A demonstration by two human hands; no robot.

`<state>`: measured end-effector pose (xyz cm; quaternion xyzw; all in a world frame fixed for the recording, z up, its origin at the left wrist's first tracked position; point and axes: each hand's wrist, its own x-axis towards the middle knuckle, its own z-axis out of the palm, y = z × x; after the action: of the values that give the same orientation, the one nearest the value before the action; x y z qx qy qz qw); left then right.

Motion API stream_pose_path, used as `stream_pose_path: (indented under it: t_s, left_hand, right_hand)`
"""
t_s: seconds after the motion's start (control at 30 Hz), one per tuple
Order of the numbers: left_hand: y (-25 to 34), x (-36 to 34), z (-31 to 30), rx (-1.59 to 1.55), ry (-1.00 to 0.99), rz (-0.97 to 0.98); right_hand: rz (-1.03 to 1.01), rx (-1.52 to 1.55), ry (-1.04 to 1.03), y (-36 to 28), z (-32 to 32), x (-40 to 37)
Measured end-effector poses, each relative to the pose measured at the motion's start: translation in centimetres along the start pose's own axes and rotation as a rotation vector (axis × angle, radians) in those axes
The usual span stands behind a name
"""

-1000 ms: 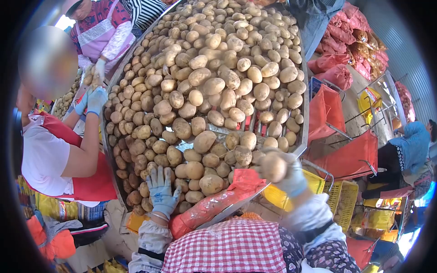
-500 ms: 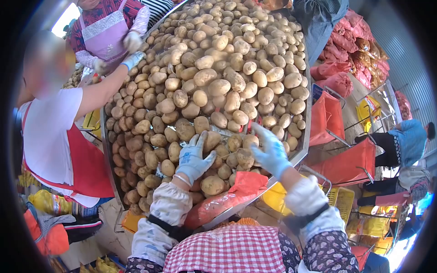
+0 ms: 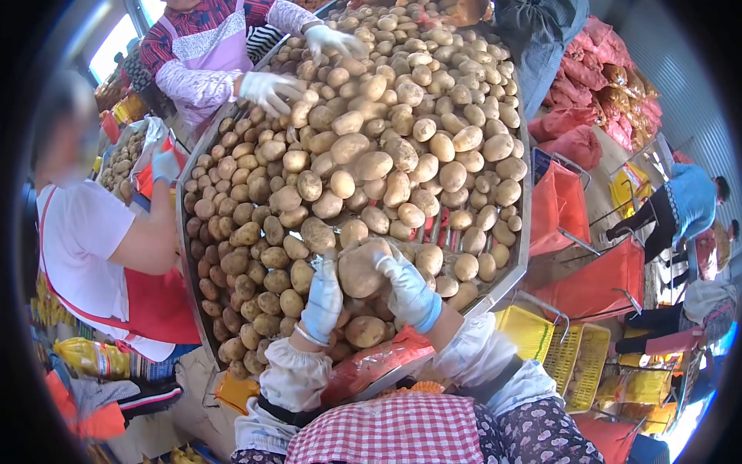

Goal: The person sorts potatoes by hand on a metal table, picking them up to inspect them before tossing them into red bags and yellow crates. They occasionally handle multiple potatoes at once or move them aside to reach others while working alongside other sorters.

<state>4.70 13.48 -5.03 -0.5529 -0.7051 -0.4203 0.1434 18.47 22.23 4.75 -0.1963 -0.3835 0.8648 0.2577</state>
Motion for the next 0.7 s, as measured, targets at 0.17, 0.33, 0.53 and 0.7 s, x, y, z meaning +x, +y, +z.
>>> stream_pose_path:
  t_s: [0.17,0.33,0.53,0.7]
  left_hand:
    - [5.4,4.5,-7.5,-0.254,-0.288,-0.428]
    - [2.4,-0.1,-8.5,0.155,-0.427,0.152]
    - [-0.8,6.7,-6.3,0.393,-0.489,-0.154]
    - [-2.2,10.5,-2.0,0.701,-0.660,-0.132]
  right_hand:
    - [0.122,0.331,0.254,-1.0,-0.8,-1.1]
    - [0.014,0.229,0.047,-5.7,-7.0,-5.5]
    - [0.081,-0.688,0.568,-10.7,-23.1,-20.2]
    - [-0.182,-1.204,0.847,-8.9,-21.5,-21.2]
